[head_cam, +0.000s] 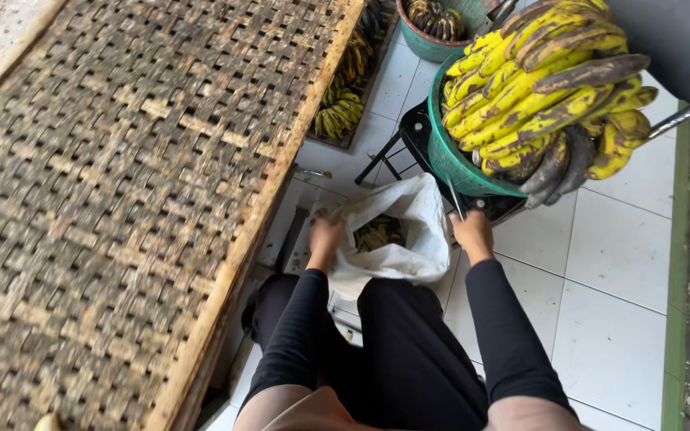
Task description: The person peels bananas and then slices them into thin sections using a knife, placing the slices onto a woven mat.
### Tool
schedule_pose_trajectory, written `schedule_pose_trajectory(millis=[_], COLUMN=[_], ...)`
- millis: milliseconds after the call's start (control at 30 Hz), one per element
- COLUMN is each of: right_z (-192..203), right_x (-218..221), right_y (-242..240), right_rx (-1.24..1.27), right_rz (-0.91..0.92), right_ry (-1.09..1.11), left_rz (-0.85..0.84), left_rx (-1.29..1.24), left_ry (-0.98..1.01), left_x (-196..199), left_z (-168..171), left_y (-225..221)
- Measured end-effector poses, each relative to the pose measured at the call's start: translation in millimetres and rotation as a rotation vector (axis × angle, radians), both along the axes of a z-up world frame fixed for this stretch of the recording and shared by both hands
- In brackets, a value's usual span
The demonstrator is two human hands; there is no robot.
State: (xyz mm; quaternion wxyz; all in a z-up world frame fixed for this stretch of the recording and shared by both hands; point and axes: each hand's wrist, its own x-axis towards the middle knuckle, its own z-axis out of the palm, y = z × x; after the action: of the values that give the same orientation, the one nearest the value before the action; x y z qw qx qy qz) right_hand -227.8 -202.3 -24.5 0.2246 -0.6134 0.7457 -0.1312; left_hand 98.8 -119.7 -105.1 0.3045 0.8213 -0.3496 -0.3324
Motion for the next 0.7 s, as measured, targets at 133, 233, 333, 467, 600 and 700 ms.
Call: schedule_pose_trajectory(millis=[133, 233, 333, 467, 600, 700], right_z=[-46, -49, -29, 4, 11, 16], right_x=[-14, -4, 14, 46, 67, 73], right_y=[7, 18, 31, 31, 33, 33], right_rx=[0.047, -0.08, -0.067, -0.124, -0.215, -0.384], right_rz=[-0.108, -0.055, -0.007, 0.055, 0.026, -0.044], right_ry=[-0.211, -0.208, -0.051, 0.117, -0.051, -0.194], left_rz=[-0.141, -0.204, -0.18, -0.087, -0.007, 0.004], left_rx=[0.2, 0.324, 0.293, 0.159, 0.069, -0.029], left_ry=[-0.01, 0.011, -0.069, -0.161, -0.243, -0.34], left_x=[-1, -7, -8, 8, 34, 47], left_z=[-40, -57, -57, -43, -27, 15], left_y=[-37, -44, -49, -77, -60, -46])
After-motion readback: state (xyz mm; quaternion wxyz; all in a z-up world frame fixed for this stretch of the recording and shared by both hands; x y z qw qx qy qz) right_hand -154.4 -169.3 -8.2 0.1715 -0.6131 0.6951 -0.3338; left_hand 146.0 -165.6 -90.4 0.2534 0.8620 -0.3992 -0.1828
